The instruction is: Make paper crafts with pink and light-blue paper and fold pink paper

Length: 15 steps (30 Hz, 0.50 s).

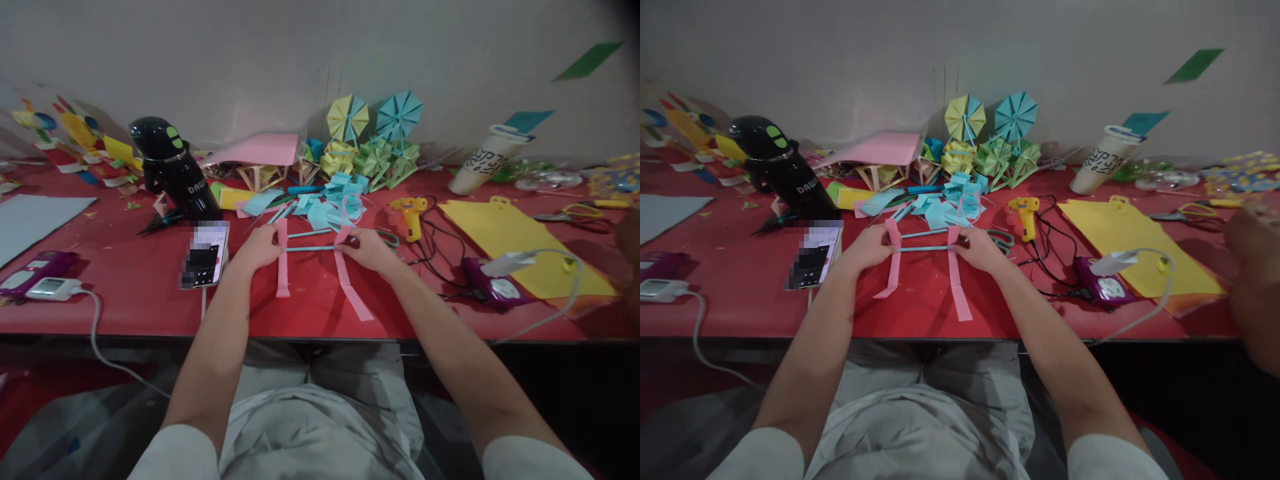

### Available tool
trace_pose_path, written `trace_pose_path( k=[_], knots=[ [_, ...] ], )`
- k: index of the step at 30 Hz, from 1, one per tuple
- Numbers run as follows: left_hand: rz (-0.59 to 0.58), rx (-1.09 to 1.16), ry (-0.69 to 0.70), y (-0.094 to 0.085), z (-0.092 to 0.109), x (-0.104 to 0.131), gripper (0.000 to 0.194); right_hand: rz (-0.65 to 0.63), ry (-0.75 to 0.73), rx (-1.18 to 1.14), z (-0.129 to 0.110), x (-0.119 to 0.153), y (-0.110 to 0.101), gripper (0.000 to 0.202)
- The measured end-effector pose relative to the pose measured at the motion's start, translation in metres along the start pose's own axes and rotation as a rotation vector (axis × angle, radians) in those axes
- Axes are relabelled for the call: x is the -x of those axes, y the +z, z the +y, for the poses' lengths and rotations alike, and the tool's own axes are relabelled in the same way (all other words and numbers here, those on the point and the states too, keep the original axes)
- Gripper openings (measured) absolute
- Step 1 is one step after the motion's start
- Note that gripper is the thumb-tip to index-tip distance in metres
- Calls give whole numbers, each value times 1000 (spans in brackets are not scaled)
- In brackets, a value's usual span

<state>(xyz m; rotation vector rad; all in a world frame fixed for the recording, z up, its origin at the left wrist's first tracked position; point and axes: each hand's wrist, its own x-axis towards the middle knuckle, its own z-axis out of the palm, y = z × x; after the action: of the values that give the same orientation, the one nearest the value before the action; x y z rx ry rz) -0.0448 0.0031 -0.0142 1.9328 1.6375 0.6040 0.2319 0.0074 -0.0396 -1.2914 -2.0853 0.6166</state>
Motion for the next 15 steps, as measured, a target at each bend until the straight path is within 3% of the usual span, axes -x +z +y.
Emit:
trace_pose_path(
  k=[15],
  knots=[
    [-35,-6,38,-1,-4,0,22,7,-7,30,0,-1,0,8]
  ],
)
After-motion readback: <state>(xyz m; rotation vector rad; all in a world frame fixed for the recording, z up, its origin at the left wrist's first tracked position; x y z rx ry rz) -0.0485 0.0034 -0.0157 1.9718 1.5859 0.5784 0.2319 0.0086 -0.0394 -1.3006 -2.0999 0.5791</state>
